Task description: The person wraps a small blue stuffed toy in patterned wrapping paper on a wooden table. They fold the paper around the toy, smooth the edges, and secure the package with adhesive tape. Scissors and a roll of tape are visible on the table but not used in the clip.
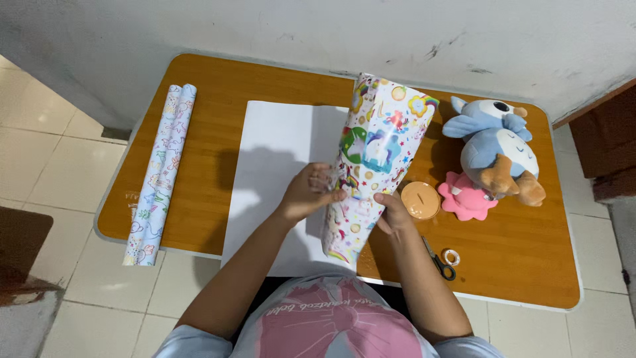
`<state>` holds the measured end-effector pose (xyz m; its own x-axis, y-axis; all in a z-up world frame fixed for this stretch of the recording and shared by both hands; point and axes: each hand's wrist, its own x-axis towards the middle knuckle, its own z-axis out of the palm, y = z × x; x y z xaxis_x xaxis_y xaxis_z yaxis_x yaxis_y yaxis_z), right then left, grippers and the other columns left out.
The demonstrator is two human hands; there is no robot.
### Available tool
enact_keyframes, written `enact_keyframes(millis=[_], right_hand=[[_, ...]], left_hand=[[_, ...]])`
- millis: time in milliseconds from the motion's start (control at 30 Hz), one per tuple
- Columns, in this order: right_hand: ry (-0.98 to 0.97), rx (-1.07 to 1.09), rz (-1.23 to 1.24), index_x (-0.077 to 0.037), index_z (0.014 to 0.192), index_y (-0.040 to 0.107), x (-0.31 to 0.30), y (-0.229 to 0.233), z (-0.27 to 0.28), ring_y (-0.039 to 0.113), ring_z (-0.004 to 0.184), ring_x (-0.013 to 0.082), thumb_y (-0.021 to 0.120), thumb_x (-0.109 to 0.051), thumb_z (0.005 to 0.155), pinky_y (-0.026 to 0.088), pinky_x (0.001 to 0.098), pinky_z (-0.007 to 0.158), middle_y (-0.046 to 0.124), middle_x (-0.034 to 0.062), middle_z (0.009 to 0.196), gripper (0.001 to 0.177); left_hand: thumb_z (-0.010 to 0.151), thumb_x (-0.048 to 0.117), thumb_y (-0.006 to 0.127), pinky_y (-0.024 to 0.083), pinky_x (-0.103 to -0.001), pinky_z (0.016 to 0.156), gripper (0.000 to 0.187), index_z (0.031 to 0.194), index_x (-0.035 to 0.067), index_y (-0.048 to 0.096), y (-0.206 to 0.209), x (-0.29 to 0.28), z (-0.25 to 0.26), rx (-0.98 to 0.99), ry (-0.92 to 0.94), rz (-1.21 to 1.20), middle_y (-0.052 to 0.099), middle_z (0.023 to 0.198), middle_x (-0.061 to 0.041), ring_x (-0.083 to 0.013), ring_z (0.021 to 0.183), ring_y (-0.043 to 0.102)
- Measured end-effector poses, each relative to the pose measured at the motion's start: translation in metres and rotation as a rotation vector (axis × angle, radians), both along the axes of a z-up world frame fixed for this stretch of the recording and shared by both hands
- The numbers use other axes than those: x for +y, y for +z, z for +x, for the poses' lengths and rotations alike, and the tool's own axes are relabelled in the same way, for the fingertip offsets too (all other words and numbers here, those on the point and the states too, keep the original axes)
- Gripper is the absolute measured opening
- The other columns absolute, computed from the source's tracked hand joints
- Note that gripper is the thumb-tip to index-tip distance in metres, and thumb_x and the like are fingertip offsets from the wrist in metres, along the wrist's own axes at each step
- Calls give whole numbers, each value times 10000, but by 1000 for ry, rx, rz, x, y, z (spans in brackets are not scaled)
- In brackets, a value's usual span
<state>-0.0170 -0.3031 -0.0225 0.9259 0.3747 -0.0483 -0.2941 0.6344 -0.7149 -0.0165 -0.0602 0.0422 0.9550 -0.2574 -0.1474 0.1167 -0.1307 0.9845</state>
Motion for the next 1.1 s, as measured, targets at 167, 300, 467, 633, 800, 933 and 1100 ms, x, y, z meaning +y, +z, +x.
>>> enact_keyframes(millis=[167, 300, 467, 633, 800, 933, 1100], right_hand=[[173, -69, 100, 15, 1440, 457, 6, 1, -2, 634, 1183, 329, 873, -231, 724, 508, 484, 1004, 625, 183, 1326, 864], [24, -122, -122, -9, 1488, 383, 9, 26, 2, 567, 1258, 288, 834, -248, 775, 464, 453, 1068, 570, 153, 1393, 877], [-276, -179, -632, -66, 1562, 222, 27, 61, -16, 452, 1353, 265, 634, -254, 922, 362, 387, 1119, 466, 181, 1474, 783], [-389, -423, -768, -4, 1568, 200, 51, 70, -34, 351, 1452, 282, 541, -167, 1004, 267, 394, 1192, 347, 217, 1569, 679], [-386, -549, -854, 13, 1563, 212, 55, 79, -38, 359, 1458, 288, 509, -194, 1039, 271, 395, 1206, 360, 220, 1569, 637], [-258, -496, -793, 15, 1583, 170, 50, 77, -39, 313, 1472, 288, 467, -198, 1045, 244, 400, 1206, 315, 210, 1594, 651], [-276, -933, -909, 12, 1582, 150, 36, 48, -36, 289, 1480, 296, 518, -203, 1009, 231, 414, 1209, 295, 214, 1595, 715]], left_hand=[[652, 403, 901, 425, -468, 1111, 937, 1408, 25, 497, -21, 3, -3, 278, -437, -436, 640, 1350, -161, -292, 1302, 568], [711, 276, 882, 477, -468, 1064, 793, 1369, -2, 537, -32, 2, -9, 221, -312, -604, 662, 1284, -157, -297, 1229, 610], [738, 148, 846, 531, -436, 997, 648, 1304, -22, 581, -29, -1, -10, 130, -100, -585, 707, 1201, -147, -273, 1125, 676], [738, 99, 839, 571, -414, 960, 586, 1260, -20, 602, -18, -4, -16, 83, -126, -579, 732, 1147, -147, -261, 1068, 714], [769, 105, 825, 587, -401, 918, 506, 1227, -6, 641, -15, -5, -22, 46, -98, -469, 733, 1135, -135, -237, 1038, 716], [765, 112, 834, 600, -406, 911, 492, 1211, 11, 650, -21, -7, -22, 14, -67, -426, 738, 1131, -127, -231, 1029, 723], [855, 125, 841, 514, -409, 1104, 569, 1355, 57, 579, -21, 6, -29, -471, -260, -316, 652, 1328, -139, -245, 1238, 637]])
